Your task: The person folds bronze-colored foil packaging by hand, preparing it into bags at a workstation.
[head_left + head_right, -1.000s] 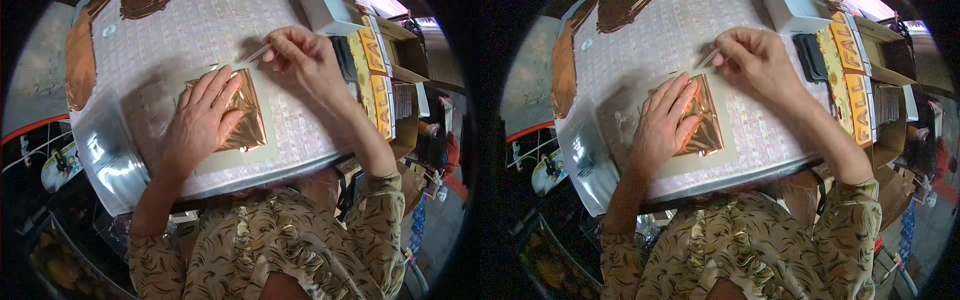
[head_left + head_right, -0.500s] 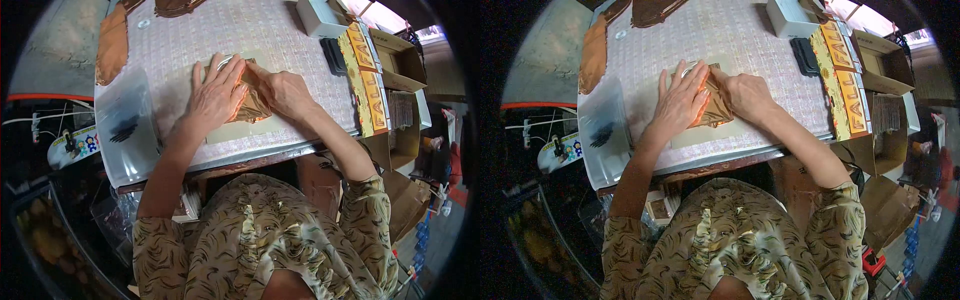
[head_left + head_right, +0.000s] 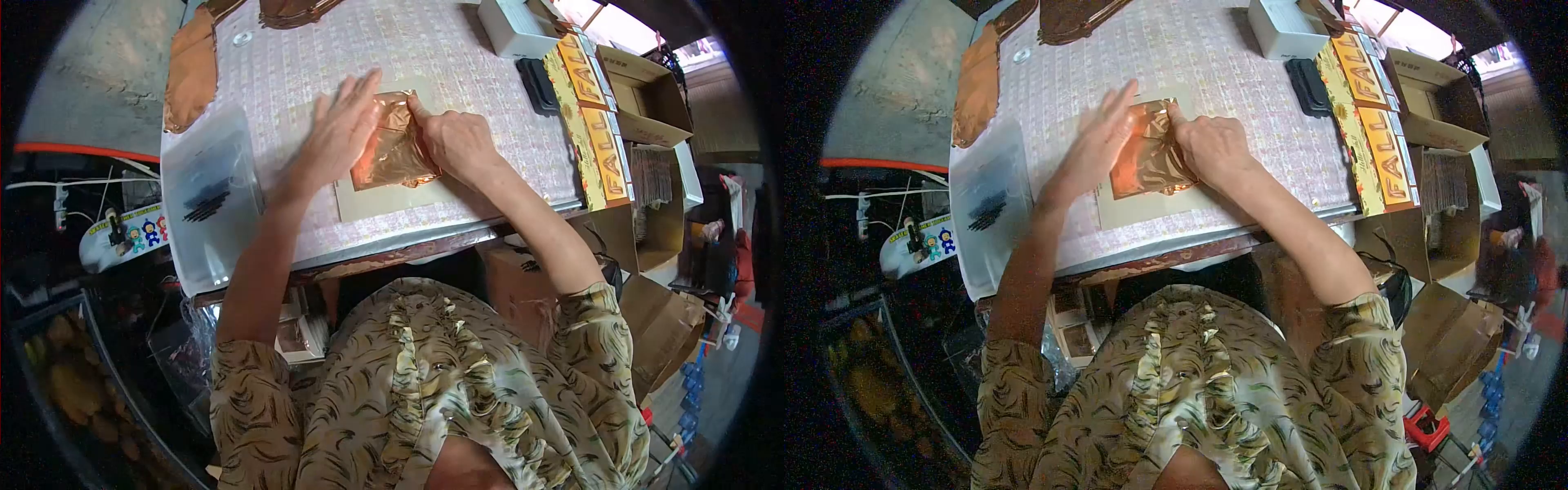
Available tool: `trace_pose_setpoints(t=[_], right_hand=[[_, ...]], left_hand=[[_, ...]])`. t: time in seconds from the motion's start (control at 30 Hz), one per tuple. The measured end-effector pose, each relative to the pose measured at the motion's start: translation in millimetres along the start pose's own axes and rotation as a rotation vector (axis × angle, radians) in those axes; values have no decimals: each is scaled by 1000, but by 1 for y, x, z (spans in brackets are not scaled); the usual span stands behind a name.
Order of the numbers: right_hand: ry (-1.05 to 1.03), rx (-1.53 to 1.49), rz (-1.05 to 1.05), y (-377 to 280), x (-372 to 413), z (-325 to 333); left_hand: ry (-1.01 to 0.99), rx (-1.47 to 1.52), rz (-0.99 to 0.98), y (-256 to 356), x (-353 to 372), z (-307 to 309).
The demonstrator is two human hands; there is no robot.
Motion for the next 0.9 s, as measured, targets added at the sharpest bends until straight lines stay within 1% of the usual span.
trace_pose_setpoints(t=[0.03,0.07,0.13,0.17,0.23,0.27,0.33,0.37,0.43,0.47,0.5,0.57,0.6,0.67,0.7,0.77,0.8,0.83,0.9], right_hand=[[-4,0,8,0,0,-2],[-4,-1,6,0,1,-3],[46,23,24,-2,0,-1],[43,21,24,-2,0,-1],[87,-2,26,-2,0,4],[70,-7,18,-3,1,3],[80,-8,10,-2,-3,6],[68,-12,3,2,-1,6],[111,-198,54,7,-2,12],[5,-396,-22,34,-4,-16],[93,-568,-154,36,9,19],[234,-686,-268,64,30,21],[234,-682,-270,66,42,23],[192,-1217,-489,67,75,19],[193,-1215,-490,63,88,23],[258,-928,-416,58,110,41],[187,-710,-501,66,121,37],[185,-710,-507,62,128,40],[291,-438,-316,43,135,65]], left_hand=[[42,-27,-26,1,-4,8],[40,-27,-28,4,-6,7],[24,38,-145,23,-7,3],[22,38,-142,23,-7,-2],[1,-119,-301,31,-1,-23],[-13,-108,-295,28,1,-31],[83,-138,-340,27,2,-33],[71,-129,-336,25,4,-37],[103,-74,-277,20,2,-35],[112,-52,-266,19,2,-35],[113,-51,-267,18,1,-36],[116,-66,-282,18,3,-38],[117,-62,-283,17,3,-38],[83,-105,-322,18,4,-40],[83,-103,-322,20,4,-38],[77,-142,-312,23,3,-39],[72,-138,-311,23,4,-40],[67,-154,-317,23,4,-41],[63,-170,-326,25,1,-39]])
Point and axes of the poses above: each hand's wrist, its own x-axis away from the middle knuckle, its own z-axis out of the back of the hand, y = z × x, the point moved 10 cm from there along -x, towards the middle knuckle, and after that the axes turned 14 degrees about y, right-handed, at the moved point
